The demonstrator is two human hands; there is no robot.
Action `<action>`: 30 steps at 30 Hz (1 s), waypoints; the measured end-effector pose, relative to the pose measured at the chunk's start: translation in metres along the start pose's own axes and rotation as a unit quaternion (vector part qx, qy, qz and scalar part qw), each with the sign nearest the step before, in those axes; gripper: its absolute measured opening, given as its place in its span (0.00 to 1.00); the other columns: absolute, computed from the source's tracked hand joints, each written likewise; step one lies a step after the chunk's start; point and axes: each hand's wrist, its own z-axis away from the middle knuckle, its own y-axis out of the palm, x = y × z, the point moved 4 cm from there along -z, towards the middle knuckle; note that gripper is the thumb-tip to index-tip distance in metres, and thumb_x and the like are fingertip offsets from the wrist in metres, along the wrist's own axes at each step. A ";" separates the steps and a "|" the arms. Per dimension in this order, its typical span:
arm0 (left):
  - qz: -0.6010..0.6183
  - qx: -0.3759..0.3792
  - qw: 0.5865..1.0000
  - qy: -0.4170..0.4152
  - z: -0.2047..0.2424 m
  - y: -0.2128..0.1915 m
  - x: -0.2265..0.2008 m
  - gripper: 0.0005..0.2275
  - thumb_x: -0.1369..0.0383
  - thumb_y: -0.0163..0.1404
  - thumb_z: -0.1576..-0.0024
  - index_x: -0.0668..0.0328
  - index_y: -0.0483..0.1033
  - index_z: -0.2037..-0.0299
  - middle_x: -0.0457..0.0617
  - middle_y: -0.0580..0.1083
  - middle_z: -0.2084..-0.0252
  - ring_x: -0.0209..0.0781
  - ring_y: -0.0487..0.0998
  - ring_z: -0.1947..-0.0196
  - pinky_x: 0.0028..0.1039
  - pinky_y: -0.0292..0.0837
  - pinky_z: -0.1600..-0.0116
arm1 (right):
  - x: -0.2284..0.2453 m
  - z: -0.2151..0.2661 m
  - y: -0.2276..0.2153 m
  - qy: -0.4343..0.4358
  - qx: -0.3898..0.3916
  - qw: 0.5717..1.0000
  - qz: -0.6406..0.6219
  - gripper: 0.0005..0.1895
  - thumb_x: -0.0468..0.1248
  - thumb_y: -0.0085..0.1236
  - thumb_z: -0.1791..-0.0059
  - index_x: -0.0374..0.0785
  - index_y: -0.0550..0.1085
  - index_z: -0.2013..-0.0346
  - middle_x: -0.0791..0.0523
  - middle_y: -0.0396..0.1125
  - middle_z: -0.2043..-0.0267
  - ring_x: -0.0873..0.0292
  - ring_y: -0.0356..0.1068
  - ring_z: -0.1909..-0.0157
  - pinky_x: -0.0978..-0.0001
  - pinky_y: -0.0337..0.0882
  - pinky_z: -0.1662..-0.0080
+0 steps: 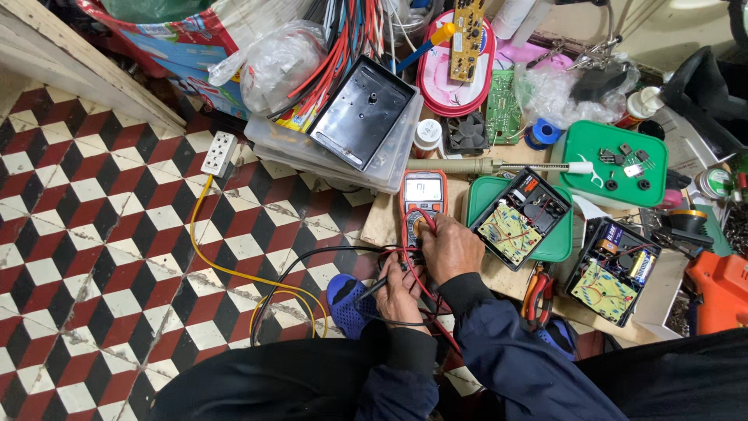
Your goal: The person uses a multimeter to test two small electronic devices on a cluttered workbench. They touch the probes to various points on the circuit boards, observe the multimeter readings, and switch between the two devices.
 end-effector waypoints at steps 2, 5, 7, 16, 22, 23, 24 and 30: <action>-0.003 -0.001 1.000 0.007 0.004 0.003 -0.004 0.19 0.64 0.51 0.32 0.58 0.80 0.33 0.74 0.81 0.46 0.61 0.87 0.48 0.43 0.85 0.42 | 0.000 0.001 -0.002 -0.011 -0.006 1.000 -0.002 0.14 0.54 0.60 0.46 0.49 0.77 0.63 0.51 0.77 0.66 0.35 0.81 0.58 0.40 0.78 0.53; -0.010 -0.004 0.999 0.033 0.012 0.005 -0.008 0.19 0.64 0.52 0.32 0.60 0.81 0.34 0.75 0.82 0.48 0.61 0.88 0.49 0.42 0.86 0.43 | 0.004 0.016 -0.019 -0.046 -0.028 0.998 -0.023 0.13 0.53 0.59 0.47 0.49 0.76 0.60 0.49 0.76 0.63 0.32 0.79 0.59 0.37 0.77 0.54; -0.017 -0.007 0.999 0.050 0.019 0.007 -0.011 0.18 0.63 0.52 0.32 0.60 0.82 0.35 0.76 0.82 0.48 0.62 0.88 0.50 0.41 0.87 0.44 | 0.003 0.036 -0.045 -0.065 -0.043 0.996 -0.040 0.12 0.51 0.59 0.47 0.48 0.77 0.57 0.47 0.74 0.61 0.30 0.77 0.59 0.33 0.75 0.53; -0.109 0.142 0.977 0.117 0.056 0.068 -0.008 0.19 0.59 0.49 0.33 0.65 0.83 0.42 0.65 0.86 0.52 0.49 0.90 0.54 0.37 0.90 0.45 | -0.065 0.092 -0.170 -0.078 -0.186 0.959 -0.199 0.18 0.39 0.44 0.36 0.39 0.82 0.58 0.51 0.73 0.57 0.51 0.74 0.52 0.59 0.70 0.52; -0.152 0.180 0.963 0.132 0.052 0.082 0.016 0.15 0.65 0.57 0.33 0.67 0.83 0.41 0.70 0.85 0.48 0.51 0.89 0.50 0.31 0.88 0.45 | -0.092 0.062 -0.137 0.048 -0.110 0.856 -0.503 0.20 0.49 0.55 0.37 0.34 0.80 0.46 0.42 0.77 0.45 0.45 0.79 0.44 0.49 0.73 0.34; -0.141 0.180 0.965 0.130 0.053 0.084 0.017 0.14 0.67 0.58 0.34 0.68 0.82 0.42 0.71 0.85 0.48 0.51 0.89 0.50 0.32 0.89 0.45 | -0.093 0.060 -0.135 0.059 -0.106 0.854 -0.505 0.16 0.42 0.62 0.41 0.33 0.80 0.46 0.43 0.78 0.48 0.50 0.79 0.47 0.55 0.74 0.38; -0.130 0.180 0.967 0.128 0.054 0.086 0.019 0.14 0.68 0.59 0.34 0.69 0.82 0.42 0.72 0.84 0.49 0.51 0.89 0.51 0.32 0.89 0.46 | -0.094 0.060 -0.133 0.070 -0.101 0.852 -0.508 0.16 0.36 0.70 0.45 0.31 0.80 0.46 0.45 0.80 0.52 0.55 0.78 0.50 0.62 0.75 0.41; -0.145 0.187 0.962 0.136 0.056 0.094 0.026 0.12 0.70 0.60 0.35 0.69 0.83 0.45 0.69 0.85 0.49 0.49 0.89 0.51 0.31 0.89 0.45 | -0.112 0.054 -0.111 0.099 -0.108 0.852 -0.503 0.10 0.35 0.74 0.49 0.37 0.83 0.55 0.50 0.81 0.54 0.61 0.79 0.52 0.70 0.80 0.51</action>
